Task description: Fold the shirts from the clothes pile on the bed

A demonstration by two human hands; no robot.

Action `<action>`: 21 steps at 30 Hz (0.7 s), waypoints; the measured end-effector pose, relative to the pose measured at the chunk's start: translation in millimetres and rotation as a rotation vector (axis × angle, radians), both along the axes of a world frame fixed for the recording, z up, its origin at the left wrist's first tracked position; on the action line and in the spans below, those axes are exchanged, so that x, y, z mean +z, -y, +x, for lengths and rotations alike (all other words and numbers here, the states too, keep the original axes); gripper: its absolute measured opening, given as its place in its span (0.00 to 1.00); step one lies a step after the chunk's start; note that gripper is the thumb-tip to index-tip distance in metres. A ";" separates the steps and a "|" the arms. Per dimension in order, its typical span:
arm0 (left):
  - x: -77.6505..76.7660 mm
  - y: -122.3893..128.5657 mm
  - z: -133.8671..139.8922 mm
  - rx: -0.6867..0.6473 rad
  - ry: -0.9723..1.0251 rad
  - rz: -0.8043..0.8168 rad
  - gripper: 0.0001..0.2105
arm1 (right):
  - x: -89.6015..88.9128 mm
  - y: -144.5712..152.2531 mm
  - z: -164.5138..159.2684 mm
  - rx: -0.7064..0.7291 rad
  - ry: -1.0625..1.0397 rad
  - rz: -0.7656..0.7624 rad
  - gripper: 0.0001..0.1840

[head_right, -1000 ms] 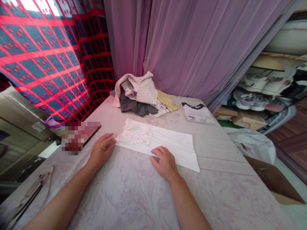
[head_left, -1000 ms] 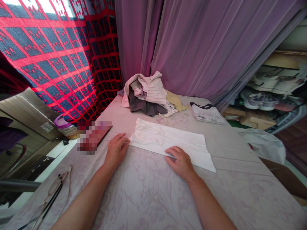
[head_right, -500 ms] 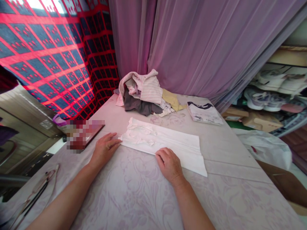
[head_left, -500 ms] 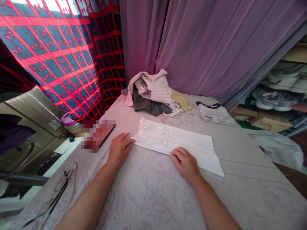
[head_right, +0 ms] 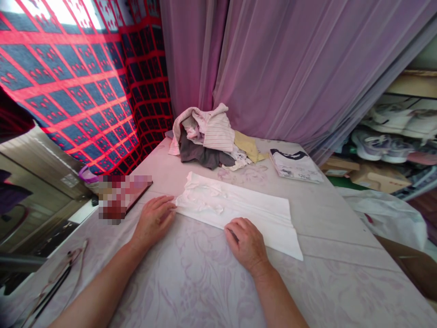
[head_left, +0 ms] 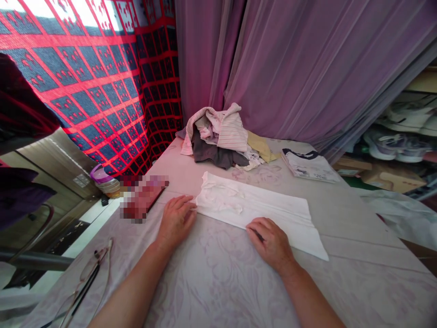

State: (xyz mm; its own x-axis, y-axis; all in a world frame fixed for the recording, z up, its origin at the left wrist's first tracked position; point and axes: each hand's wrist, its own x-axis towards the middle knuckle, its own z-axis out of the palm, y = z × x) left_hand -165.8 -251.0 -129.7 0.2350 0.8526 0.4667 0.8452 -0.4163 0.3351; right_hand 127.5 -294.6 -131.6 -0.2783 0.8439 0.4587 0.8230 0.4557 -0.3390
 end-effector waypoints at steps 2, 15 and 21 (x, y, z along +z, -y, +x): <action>0.8 1.4 2.0 -0.051 0.018 0.011 0.09 | -0.6 0.5 0.2 -0.024 -0.004 0.020 0.12; -5.4 0.7 -0.6 -0.084 -0.153 -0.145 0.16 | -5.4 -0.2 5.3 -0.112 0.009 0.077 0.11; -4.1 -1.4 -3.0 -0.125 -0.102 0.010 0.13 | 0.1 1.4 8.6 -0.173 0.004 0.029 0.12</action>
State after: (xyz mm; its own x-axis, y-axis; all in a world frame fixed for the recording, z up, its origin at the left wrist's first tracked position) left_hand -168.8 -249.6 -133.8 0.3858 0.8088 0.4438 0.8157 -0.5238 0.2455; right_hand 136.1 -295.9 -131.6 -0.1325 0.8659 0.4824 0.8913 0.3170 -0.3241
